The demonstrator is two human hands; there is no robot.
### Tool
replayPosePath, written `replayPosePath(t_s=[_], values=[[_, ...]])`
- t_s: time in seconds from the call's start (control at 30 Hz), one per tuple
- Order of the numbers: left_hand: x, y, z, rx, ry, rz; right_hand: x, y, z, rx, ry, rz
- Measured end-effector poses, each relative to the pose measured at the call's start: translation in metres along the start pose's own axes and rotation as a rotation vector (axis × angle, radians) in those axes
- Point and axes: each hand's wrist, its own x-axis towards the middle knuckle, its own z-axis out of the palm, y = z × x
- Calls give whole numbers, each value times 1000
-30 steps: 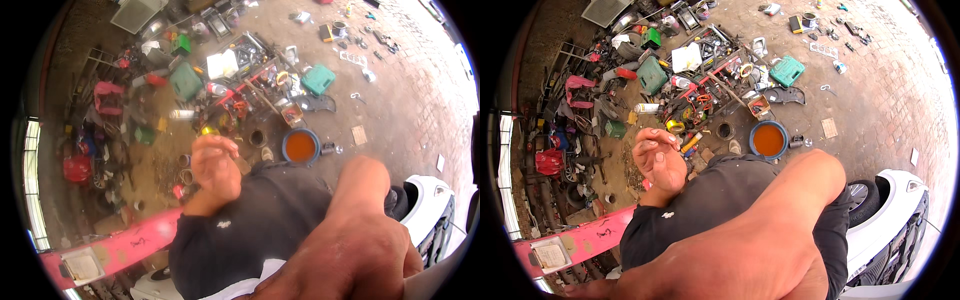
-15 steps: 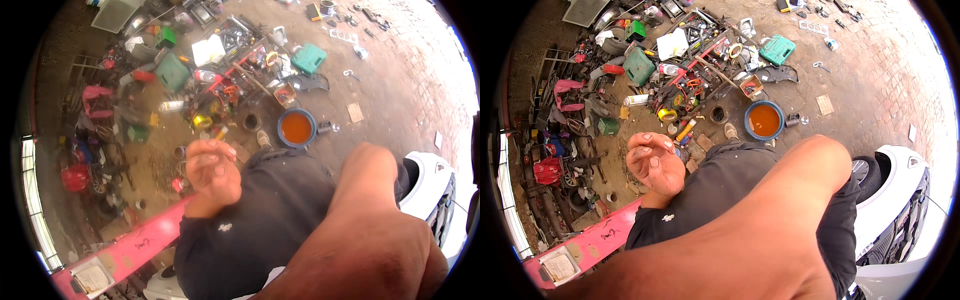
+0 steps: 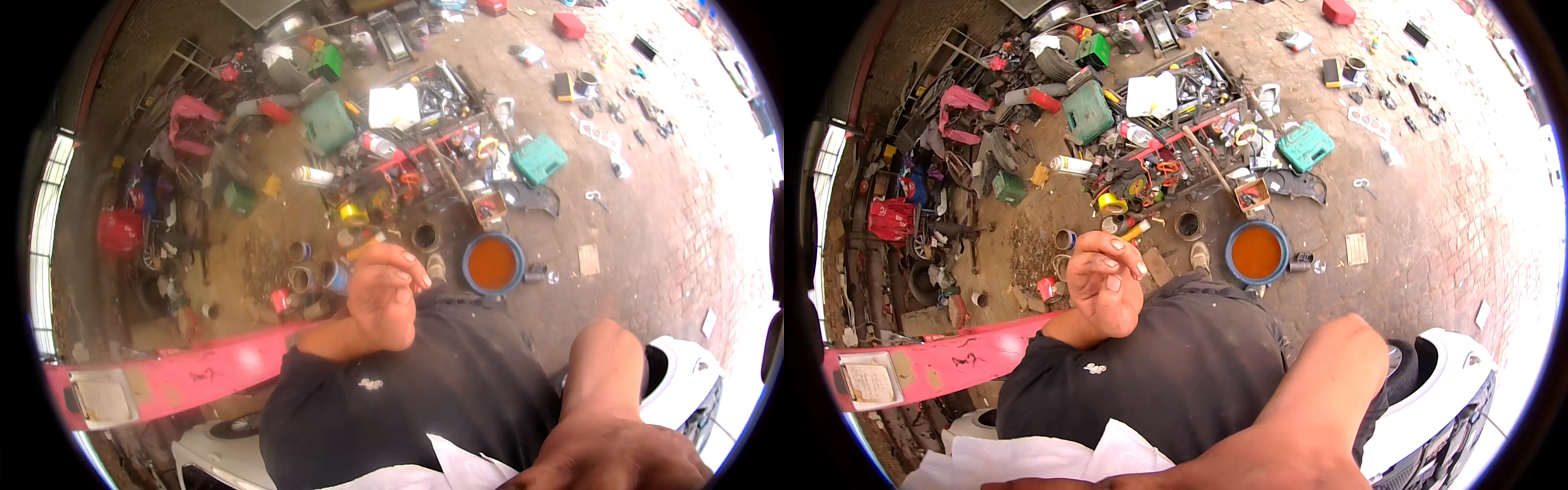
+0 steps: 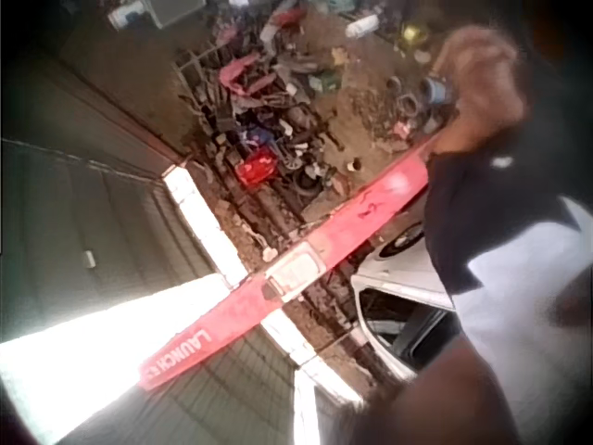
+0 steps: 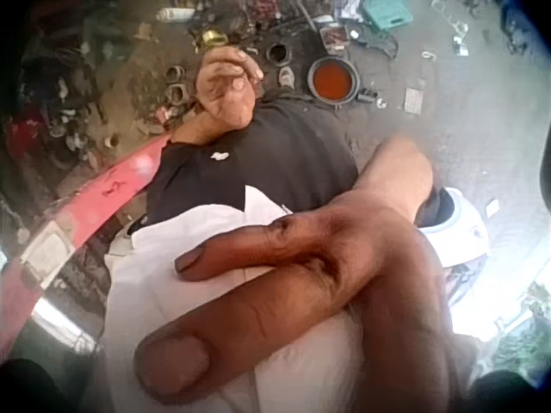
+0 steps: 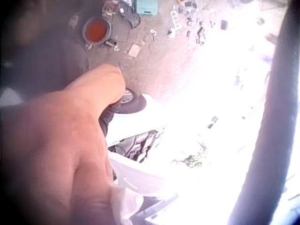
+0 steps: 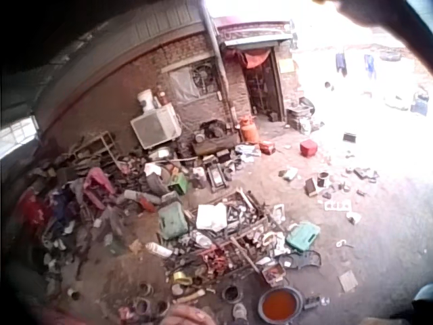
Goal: The person selects a socket wrench from a toolbox and uses it to tighten bolts on the engine cover of a white car. They then use a screwdriver to adjust components within the engine bay, specifically near the battery area.
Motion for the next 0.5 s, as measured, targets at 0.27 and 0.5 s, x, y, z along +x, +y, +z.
replayPosePath(t_s=[0.27,0.5], values=[[0,-16,16,-65,15,19,-7,7,0,-12,-27,-78],[-2,-18,19,-78,-53,1,-16,21,-1,-52,-9,-89]])
